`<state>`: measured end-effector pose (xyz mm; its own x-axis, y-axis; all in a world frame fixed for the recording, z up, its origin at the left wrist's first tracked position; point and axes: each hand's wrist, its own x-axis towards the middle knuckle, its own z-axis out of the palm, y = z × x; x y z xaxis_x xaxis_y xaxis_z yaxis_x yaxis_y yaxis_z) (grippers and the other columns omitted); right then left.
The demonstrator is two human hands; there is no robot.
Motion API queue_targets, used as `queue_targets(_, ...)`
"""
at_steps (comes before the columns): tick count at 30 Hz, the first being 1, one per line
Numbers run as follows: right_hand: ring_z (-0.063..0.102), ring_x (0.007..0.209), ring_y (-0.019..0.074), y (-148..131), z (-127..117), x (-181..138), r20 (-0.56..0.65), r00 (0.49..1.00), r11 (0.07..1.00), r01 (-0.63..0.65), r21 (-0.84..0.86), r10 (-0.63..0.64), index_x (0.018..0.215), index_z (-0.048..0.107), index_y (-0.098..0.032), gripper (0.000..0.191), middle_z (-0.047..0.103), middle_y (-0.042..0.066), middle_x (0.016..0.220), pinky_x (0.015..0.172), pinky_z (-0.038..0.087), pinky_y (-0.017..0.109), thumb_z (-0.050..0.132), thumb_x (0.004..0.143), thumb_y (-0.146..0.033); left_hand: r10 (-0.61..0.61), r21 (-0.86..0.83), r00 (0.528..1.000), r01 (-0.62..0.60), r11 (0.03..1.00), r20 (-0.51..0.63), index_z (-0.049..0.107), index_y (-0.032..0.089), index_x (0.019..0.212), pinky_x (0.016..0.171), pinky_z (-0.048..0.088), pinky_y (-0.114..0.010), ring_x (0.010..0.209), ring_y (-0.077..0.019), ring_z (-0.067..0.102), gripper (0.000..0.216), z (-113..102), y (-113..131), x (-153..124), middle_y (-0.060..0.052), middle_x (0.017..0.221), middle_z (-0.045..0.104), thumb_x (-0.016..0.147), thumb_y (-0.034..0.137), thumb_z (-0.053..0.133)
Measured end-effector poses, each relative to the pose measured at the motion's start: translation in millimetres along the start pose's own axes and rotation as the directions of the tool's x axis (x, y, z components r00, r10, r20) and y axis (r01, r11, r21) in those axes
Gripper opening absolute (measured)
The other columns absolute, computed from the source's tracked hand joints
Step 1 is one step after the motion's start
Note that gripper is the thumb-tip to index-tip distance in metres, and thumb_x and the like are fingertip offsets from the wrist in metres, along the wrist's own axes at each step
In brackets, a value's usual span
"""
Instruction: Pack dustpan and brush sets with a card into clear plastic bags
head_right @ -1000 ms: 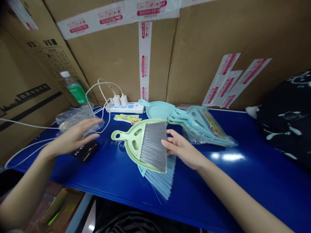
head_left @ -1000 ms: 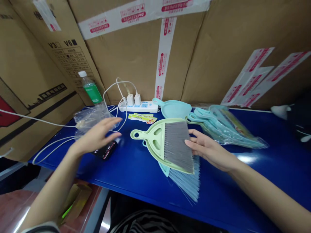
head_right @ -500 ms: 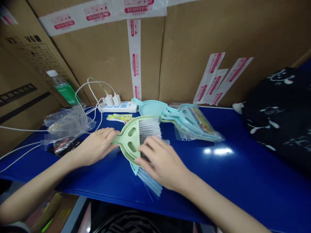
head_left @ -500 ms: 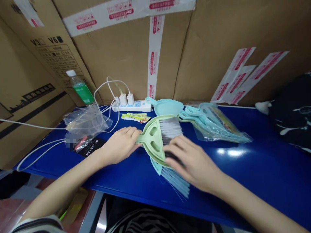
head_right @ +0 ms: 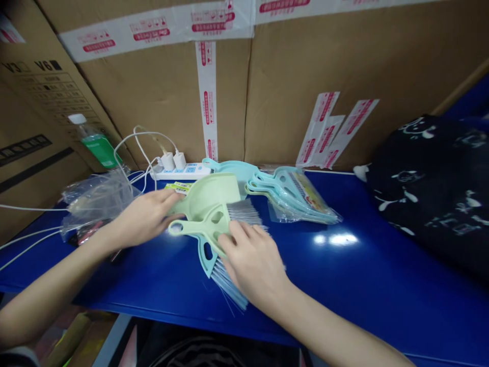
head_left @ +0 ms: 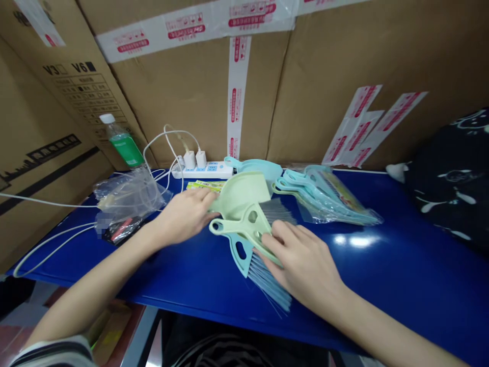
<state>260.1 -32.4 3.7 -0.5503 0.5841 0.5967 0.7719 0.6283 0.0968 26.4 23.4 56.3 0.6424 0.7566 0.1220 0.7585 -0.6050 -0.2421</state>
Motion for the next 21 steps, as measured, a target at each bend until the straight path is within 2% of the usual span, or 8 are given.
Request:
queue_targets(3,0.055,0.056,0.0192,0,-3,-3,0.052,0.999,0.996,0.003,-0.093,0.001,0.075,0.063,-0.016,0.02,0.056,0.006,0.069,0.051,0.036,0.031,0.058,0.089,-0.029,-0.064,-0.034,0.995,0.062,0.997,-0.07,0.057,0.01,0.119,0.085,0.051,-0.042,0.098,-0.0287,0.06,0.032,1,-29,14,-0.015,0.106,0.062,0.098,0.028,0.04)
queue_targets(7,0.06,0.055,0.0191,-5,1,-5,0.222,0.974,0.999,-0.025,-0.025,0.03,0.074,0.064,-0.016,0.017,0.06,0.006,0.07,0.046,0.036,0.029,0.062,0.087,-0.027,-0.12,-0.039,0.986,0.116,0.993,-0.119,0.057,0.007,0.125,0.095,0.044,-0.049,0.107,-0.0319,0.052,0.037,9,-63,45,-0.018,0.111,0.06,0.096,0.025,0.042)
queue_targets(10,0.063,0.059,0.0203,-8,3,-6,0.369,0.928,0.997,-0.068,0.029,0.053,0.078,0.065,-0.016,0.013,0.063,0.007,0.076,0.045,0.037,0.028,0.064,0.086,-0.027,-0.064,-0.102,0.994,0.055,0.993,-0.086,0.057,0.011,0.127,0.096,0.042,-0.046,0.105,-0.0289,0.051,0.037,17,-76,72,-0.015,0.111,0.059,0.096,0.024,0.043)
queue_targets(13,0.064,0.06,0.02,-9,4,-6,0.447,0.892,0.991,-0.112,0.07,0.069,0.08,0.063,-0.017,0.011,0.064,0.006,0.076,0.046,0.037,0.027,0.064,0.086,-0.026,0.012,-0.138,0.999,-0.017,0.99,-0.033,0.059,0.014,0.126,0.095,0.042,-0.042,0.107,-0.0273,0.05,0.035,26,-75,99,-0.013,0.11,0.058,0.096,0.024,0.045)
queue_targets(15,0.062,0.059,0.0193,-8,5,-6,0.444,0.893,0.987,-0.127,0.1,0.07,0.081,0.062,-0.018,0.009,0.063,0.003,0.071,0.048,0.039,0.027,0.063,0.087,-0.025,0.042,-0.127,0.999,-0.043,0.991,-0.017,0.059,0.015,0.127,0.094,0.041,-0.04,0.108,-0.0269,0.05,0.035,32,-69,116,-0.013,0.111,0.058,0.096,0.023,0.046)
queue_targets(18,0.062,0.07,0.0223,-9,9,-7,0.346,0.937,0.98,-0.108,0.165,0.046,0.087,0.063,-0.017,0.014,0.063,0.005,0.075,0.058,0.047,0.031,0.065,0.087,-0.031,0.065,-0.108,0.998,-0.066,0.992,-0.01,0.06,0.015,0.126,0.093,0.042,-0.036,0.108,-0.0256,0.051,0.034,40,-59,138,-0.013,0.112,0.059,0.097,0.022,0.044)
queue_targets(21,0.061,0.099,0.0333,-13,16,-11,0.249,0.969,0.977,-0.046,0.208,-0.007,0.114,0.064,-0.015,0.047,0.066,0.017,0.106,0.076,0.053,0.044,0.069,0.082,-0.048,0.071,-0.09,0.997,-0.071,0.993,0.0,0.061,0.015,0.125,0.095,0.041,-0.035,0.111,-0.025,0.052,0.034,46,-50,153,-0.013,0.115,0.059,0.096,0.019,0.044)
